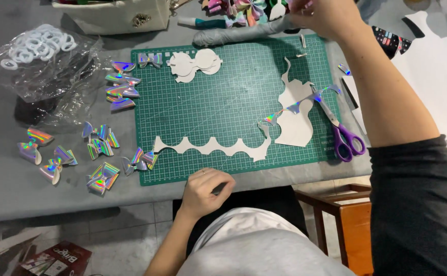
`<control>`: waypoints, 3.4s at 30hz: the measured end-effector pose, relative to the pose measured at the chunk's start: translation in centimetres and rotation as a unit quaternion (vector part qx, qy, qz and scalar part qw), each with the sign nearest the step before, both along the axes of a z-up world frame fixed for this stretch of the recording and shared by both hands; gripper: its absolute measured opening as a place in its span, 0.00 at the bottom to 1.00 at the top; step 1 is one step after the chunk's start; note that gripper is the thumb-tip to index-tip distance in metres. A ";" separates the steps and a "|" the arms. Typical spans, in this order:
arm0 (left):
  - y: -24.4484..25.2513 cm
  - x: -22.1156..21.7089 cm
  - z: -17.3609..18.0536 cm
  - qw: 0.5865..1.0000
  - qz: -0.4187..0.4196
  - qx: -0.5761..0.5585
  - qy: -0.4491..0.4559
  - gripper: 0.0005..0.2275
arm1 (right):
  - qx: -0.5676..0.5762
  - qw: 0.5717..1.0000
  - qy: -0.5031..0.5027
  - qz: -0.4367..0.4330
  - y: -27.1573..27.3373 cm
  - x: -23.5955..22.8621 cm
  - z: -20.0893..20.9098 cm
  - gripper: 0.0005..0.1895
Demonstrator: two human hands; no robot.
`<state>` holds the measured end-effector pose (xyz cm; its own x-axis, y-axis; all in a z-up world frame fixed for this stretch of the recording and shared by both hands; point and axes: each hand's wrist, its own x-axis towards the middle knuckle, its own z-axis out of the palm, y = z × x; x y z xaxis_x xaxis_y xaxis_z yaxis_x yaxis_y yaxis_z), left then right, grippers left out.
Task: Cutting out paper or vinyl templates for bows using scissors on a cutting mat.
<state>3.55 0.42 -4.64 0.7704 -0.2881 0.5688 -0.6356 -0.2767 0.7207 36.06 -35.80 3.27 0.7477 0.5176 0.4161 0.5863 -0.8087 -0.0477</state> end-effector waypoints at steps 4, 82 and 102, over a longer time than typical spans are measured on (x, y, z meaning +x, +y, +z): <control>0.2 0.0 -0.3 1.000 0.002 0.008 0.003 0.05 | 0.041 0.995 0.091 0.003 -1.7 -2.0 -1.3 0.13; 0.4 0.2 -1.7 0.990 0.006 0.028 0.135 0.21 | 0.256 0.723 0.507 0.392 15.7 -33.8 -1.4 0.24; -0.9 -0.1 -1.6 0.995 0.077 0.021 0.054 0.18 | 0.150 0.956 0.135 0.211 22.5 -15.0 6.4 0.09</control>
<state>3.40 -0.52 -6.24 0.8631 -0.1834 0.4706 -0.5030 -0.3959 0.7682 21.07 -13.26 9.72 0.5995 0.6844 0.4150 0.7912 -0.4285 -0.4363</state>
